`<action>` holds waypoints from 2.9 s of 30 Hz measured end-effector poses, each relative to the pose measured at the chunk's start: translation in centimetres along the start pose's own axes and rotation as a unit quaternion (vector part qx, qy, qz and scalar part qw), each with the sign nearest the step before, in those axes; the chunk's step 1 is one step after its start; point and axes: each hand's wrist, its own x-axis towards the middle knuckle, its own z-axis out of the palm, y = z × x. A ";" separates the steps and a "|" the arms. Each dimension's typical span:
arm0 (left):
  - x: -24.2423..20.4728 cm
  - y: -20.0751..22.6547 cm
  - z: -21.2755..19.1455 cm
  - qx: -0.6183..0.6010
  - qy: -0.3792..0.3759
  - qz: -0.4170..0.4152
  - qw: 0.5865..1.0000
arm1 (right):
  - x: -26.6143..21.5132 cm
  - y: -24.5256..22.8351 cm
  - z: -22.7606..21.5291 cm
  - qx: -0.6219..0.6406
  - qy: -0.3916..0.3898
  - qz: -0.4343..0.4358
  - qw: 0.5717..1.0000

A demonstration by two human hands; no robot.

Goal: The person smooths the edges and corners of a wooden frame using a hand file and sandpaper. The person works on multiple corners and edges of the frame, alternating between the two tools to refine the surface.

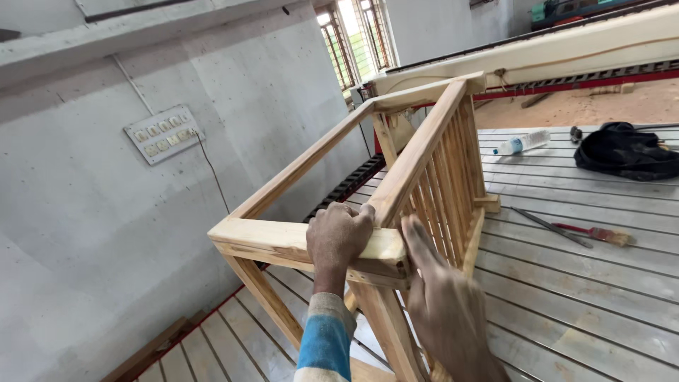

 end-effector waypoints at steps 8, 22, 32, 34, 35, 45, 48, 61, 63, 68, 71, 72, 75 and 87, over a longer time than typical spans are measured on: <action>0.1 -0.3 0.3 -0.007 0.000 -0.002 1.000 | -1.0 -0.3 -0.5 -0.008 0.004 0.001 1.000; 0.3 -0.5 0.3 -0.013 0.036 0.031 0.999 | -1.6 -2.2 -2.1 -0.069 -0.127 0.088 0.986; 1.2 -1.0 1.4 -0.021 0.055 0.010 0.998 | 1.3 -0.3 -4.0 -0.063 -0.049 -0.130 0.988; 1.0 -1.4 2.0 -0.013 0.061 0.022 0.998 | 3.9 -0.2 -3.5 -0.036 -0.104 -0.074 0.991; 0.8 -1.5 2.1 -0.012 0.072 0.034 0.997 | 2.4 0.0 -4.1 -0.050 -0.089 -0.105 0.989; 0.4 -1.3 1.5 -0.024 0.114 0.041 0.992 | 0.4 3.5 -2.8 -0.049 -0.071 -0.137 0.987; -0.8 -1.2 1.1 -0.088 0.093 -0.024 0.991 | -3.6 7.6 -1.2 0.033 0.011 -0.257 0.966; -15.7 2.3 9.4 -0.386 0.452 0.036 0.804 | 6.9 13.5 -3.8 0.458 -0.427 0.015 0.779; -18.7 5.9 12.4 -0.356 0.483 -0.011 0.800 | 5.9 13.0 -2.6 0.510 -0.515 0.021 0.689; -18.4 10.9 15.2 -0.514 0.522 -0.057 0.678 | 6.5 10.6 -4.4 0.490 -0.674 0.003 0.553; -18.1 10.2 15.2 -0.479 0.575 -0.075 0.659 | 10.1 10.1 -5.2 0.295 -0.692 -0.152 0.641; -17.9 9.5 14.7 -0.436 0.588 -0.080 0.676 | 12.2 10.2 -4.9 0.214 -0.643 -0.245 0.694; -16.5 8.2 13.5 -0.381 0.589 -0.182 0.689 | 19.4 9.2 -1.8 0.220 -0.412 -0.412 0.782; -12.9 6.8 13.6 -0.061 0.581 -0.126 0.802 | 25.5 3.1 7.4 0.126 -0.574 -0.347 0.731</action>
